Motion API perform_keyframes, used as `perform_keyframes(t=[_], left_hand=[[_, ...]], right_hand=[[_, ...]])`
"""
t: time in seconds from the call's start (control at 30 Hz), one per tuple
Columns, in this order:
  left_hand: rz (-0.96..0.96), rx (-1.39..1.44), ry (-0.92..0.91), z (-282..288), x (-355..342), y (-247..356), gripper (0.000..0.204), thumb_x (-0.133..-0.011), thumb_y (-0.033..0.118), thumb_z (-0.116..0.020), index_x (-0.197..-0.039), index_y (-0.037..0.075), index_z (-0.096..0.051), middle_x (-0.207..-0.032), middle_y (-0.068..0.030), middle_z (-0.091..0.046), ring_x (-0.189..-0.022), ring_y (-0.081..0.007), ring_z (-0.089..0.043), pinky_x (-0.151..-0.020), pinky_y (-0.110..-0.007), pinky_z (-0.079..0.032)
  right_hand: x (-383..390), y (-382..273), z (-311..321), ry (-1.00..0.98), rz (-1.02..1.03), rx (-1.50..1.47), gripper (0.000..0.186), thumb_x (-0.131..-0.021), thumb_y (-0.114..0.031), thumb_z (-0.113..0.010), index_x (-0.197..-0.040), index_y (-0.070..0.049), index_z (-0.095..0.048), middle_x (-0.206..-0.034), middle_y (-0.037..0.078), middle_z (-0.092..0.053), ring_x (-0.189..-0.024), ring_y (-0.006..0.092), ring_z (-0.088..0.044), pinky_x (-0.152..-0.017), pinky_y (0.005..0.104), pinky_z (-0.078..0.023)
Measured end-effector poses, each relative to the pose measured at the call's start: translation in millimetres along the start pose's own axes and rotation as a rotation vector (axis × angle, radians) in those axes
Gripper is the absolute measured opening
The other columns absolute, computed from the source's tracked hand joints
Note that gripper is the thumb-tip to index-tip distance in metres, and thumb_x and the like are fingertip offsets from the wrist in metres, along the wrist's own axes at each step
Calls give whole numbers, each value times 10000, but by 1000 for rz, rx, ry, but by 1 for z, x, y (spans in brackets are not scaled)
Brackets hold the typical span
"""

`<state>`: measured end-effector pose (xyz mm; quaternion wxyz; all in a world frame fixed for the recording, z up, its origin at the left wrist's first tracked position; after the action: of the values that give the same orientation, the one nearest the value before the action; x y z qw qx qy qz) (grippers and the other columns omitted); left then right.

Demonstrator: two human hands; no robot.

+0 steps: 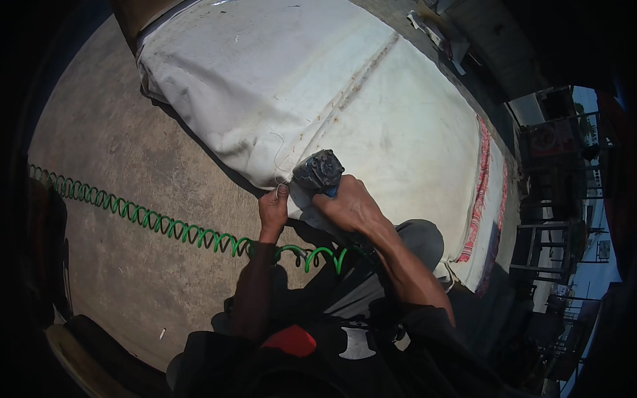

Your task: The person uses a pneumatic staple gun to attach a patterned fabric cover to a wooden furniture frame. They pull the fabric taut, staple it along the edges, and then use a knife to trim the excess material from the corners and sides.

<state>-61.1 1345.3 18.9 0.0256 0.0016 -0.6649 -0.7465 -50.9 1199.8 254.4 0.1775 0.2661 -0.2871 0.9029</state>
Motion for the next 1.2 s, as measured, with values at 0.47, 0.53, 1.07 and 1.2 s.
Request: perform_keyframes(t=[0.47,0.53,1.07,1.2], left_hand=[[57,11,-26,-1,-6,4,690,-991,625,-515,-813,-36,-603,-587,-187,-480,-594,-206,-435,-590,-435,-416],[54,8,-30,-3,-4,3,692,-991,624,-515,-806,-38,-597,-586,-188,-476,-592,-206,-423,-583,-432,-408],[25,-12,-18,1,-4,-1,699,-992,611,-527,-761,-48,-567,-579,-167,-453,-595,-188,-398,-574,-432,-394],[9,51,32,-5,-4,-3,712,-988,632,-514,-774,-43,-589,-582,-173,-466,-587,-210,-412,-580,-433,-401]], right_hand=[[2,-1,27,13,85,78,462,-764,-355,-686,-991,46,-715,-835,222,-710,-784,323,-694,-754,425,-534],[-14,6,31,69,128,119,447,-751,-338,-694,-971,52,-709,-771,182,-695,-708,270,-663,-705,408,-527],[-30,-13,46,18,147,113,472,-732,-345,-666,-879,103,-692,-817,233,-701,-730,310,-677,-709,425,-531],[-39,-10,51,43,117,71,425,-725,-324,-658,-817,91,-678,-760,198,-683,-676,283,-652,-672,421,-522]])
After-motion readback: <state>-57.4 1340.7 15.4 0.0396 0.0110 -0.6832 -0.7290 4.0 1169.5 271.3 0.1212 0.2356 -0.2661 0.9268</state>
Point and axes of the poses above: each hand's wrist, its own x-axis away from the middle knuckle, its own z-axis out of the back of the hand, y = z × x, the point moved 1 cm from there along -x, towards the middle knuckle
